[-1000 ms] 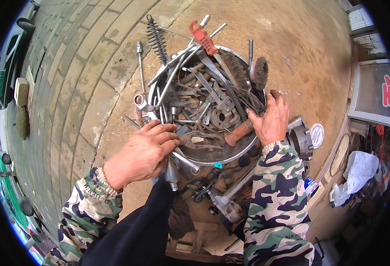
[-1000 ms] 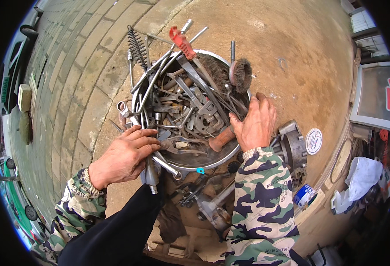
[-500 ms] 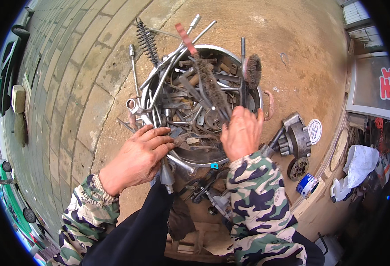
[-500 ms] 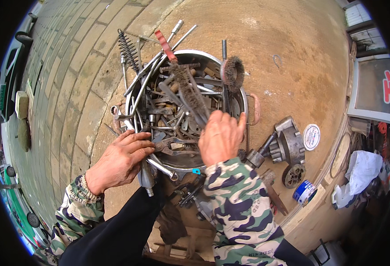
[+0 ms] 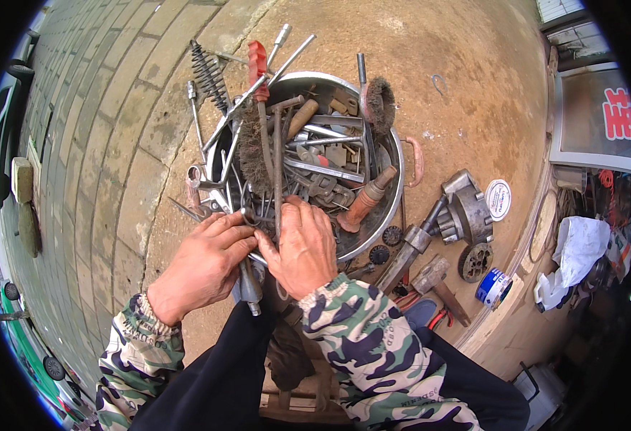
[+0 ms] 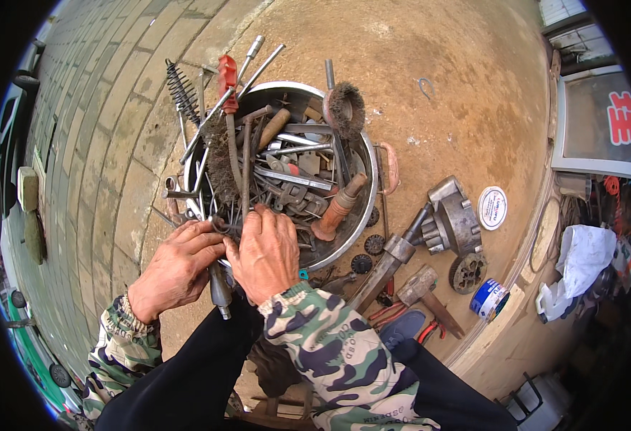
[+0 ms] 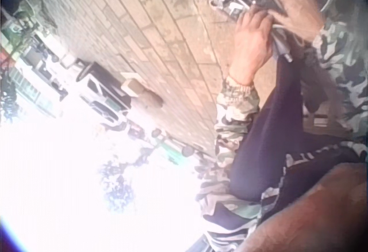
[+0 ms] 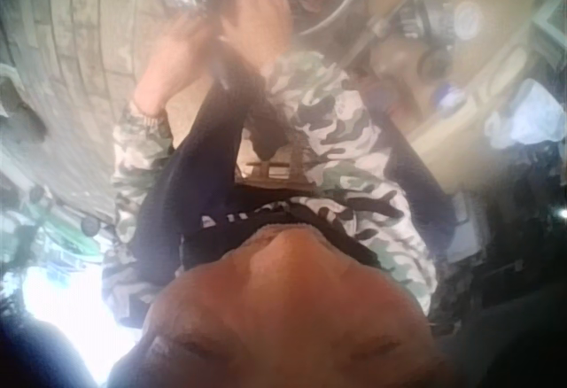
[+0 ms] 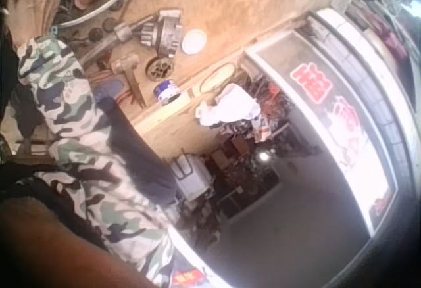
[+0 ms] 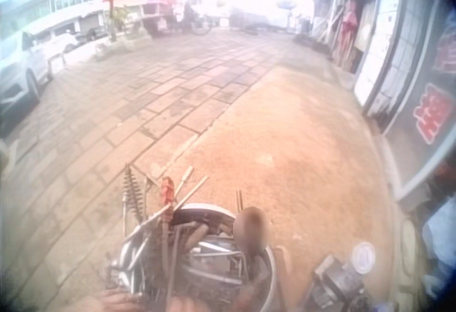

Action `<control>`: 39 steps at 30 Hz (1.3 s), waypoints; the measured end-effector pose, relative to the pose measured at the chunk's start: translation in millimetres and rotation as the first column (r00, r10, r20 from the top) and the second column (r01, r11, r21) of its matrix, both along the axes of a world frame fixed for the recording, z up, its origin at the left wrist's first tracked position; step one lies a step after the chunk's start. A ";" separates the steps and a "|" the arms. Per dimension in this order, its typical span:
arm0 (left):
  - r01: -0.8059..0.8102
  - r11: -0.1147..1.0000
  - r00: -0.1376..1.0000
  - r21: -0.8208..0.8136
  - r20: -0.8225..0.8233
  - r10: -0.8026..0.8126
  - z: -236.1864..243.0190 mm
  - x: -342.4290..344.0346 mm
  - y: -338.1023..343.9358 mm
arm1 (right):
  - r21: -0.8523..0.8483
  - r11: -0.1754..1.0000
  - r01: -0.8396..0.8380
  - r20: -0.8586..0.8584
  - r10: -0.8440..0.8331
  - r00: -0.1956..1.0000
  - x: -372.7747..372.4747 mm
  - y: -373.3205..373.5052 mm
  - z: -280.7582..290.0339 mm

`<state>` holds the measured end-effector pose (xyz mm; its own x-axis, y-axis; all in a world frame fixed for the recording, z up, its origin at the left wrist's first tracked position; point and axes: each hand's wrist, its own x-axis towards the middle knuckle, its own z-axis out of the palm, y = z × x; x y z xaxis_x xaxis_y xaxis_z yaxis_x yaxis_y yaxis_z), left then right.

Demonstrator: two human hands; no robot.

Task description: The person sits on a low stool and handles various mechanical components, including a teal engine casing and a starter motor. They wipe parts with a cloth, sort through a metal bowl of tools and hardware, and attempt to fit pieces together.

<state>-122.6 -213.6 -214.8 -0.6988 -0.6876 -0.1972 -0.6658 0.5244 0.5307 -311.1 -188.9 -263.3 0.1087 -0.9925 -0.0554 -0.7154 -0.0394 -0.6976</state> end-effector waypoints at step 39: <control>0.007 1.000 0.997 0.028 -0.073 -0.004 7.5 -1.6 -0.9 | 0.082 0.907 0.414 0.085 -0.420 0.904 -104.3 -78.4 -40.6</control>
